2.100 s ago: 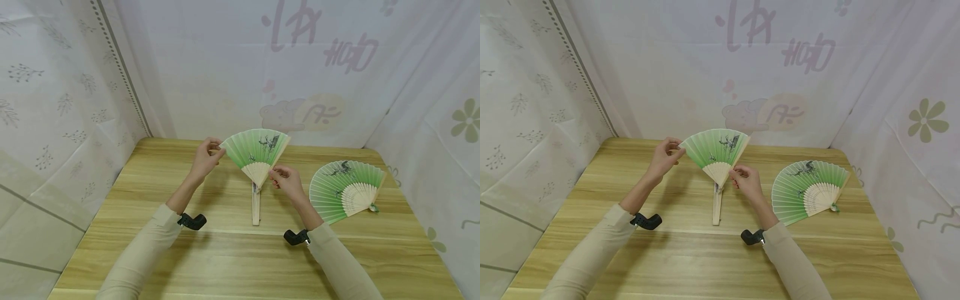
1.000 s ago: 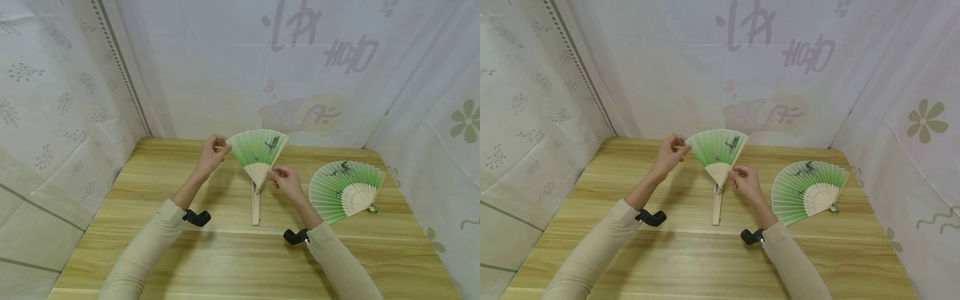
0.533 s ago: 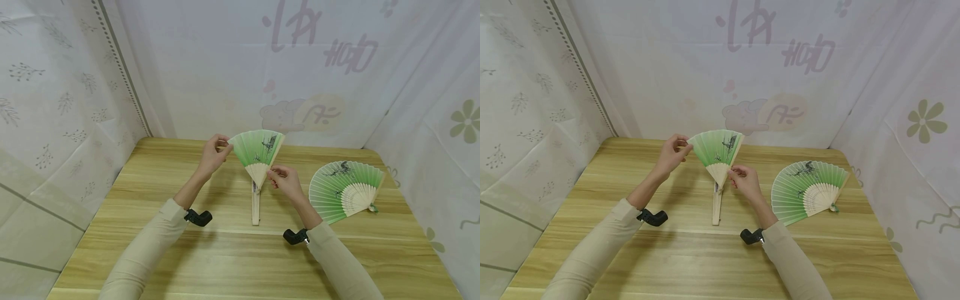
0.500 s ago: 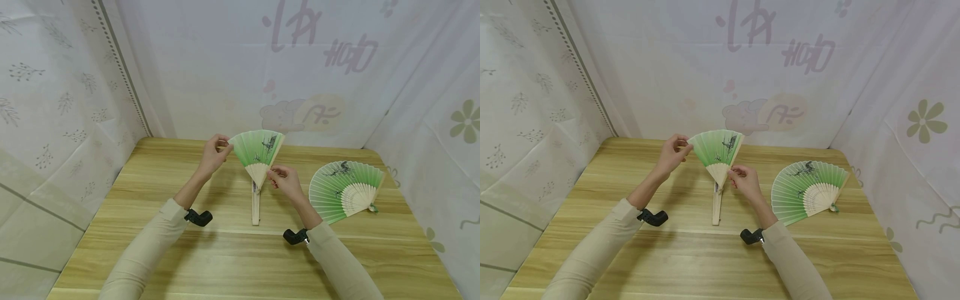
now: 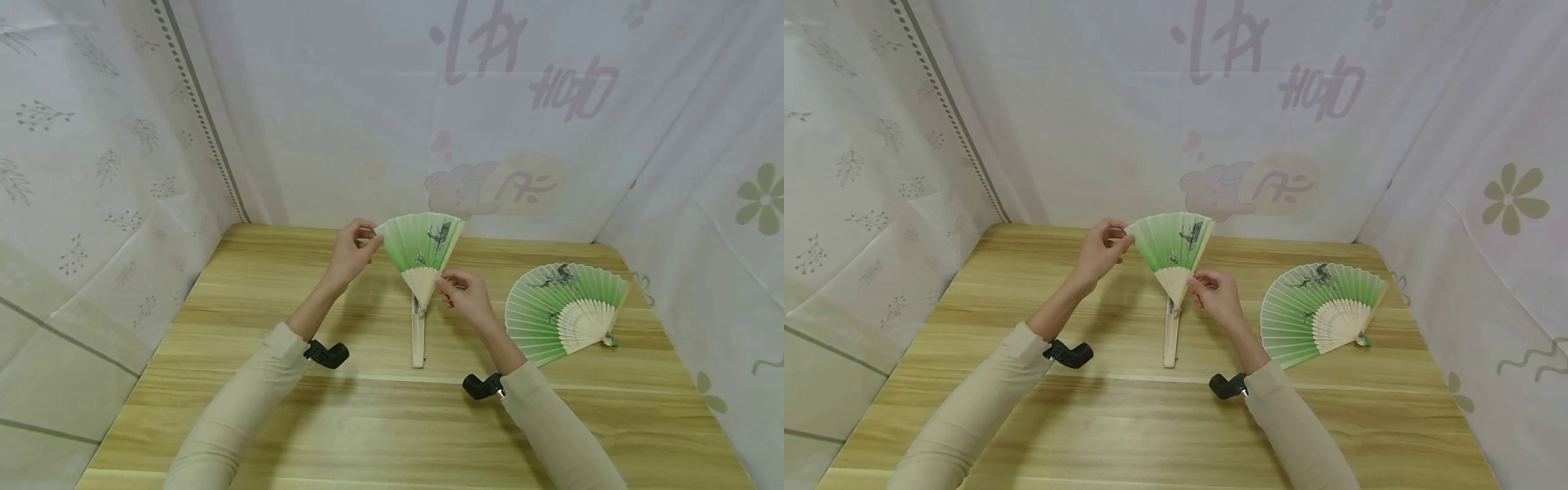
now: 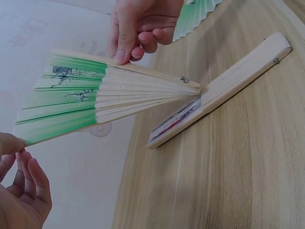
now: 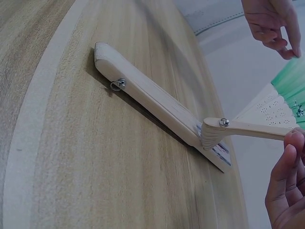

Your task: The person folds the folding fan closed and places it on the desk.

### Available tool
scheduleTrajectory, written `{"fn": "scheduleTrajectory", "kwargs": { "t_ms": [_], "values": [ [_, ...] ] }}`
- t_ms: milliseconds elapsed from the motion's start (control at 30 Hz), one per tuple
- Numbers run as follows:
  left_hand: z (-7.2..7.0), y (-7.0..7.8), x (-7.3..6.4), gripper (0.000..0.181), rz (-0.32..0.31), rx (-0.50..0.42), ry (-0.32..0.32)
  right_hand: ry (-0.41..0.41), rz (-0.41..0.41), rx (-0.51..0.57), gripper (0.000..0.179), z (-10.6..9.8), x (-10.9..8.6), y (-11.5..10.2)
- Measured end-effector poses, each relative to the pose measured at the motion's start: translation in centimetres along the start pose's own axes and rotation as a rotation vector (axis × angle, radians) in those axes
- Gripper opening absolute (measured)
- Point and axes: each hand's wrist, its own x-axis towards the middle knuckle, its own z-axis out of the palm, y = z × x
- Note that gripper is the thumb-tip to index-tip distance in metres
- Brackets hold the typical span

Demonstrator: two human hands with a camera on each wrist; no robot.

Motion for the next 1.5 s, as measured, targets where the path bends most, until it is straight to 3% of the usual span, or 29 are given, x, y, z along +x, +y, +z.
{"fn": "scheduleTrajectory", "kwargs": {
  "t_ms": [633,1300,1500],
  "values": [
    [1.1,0.4,0.7,0.019,-0.036,0.023,0.019,0.025,-0.013,-0.011,0.015,0.3,0.1,0.2],
    [1.6,0.5,1.2,0.017,-0.015,0.003,0.025,0.001,-0.009,-0.033,0.018,0.2,0.2,-0.2],
    [1.7,0.6,1.3,0.015,0.000,-0.010,0.025,-0.015,0.000,-0.042,0.016,0.3,-0.6,-2.3]
  ]
}}
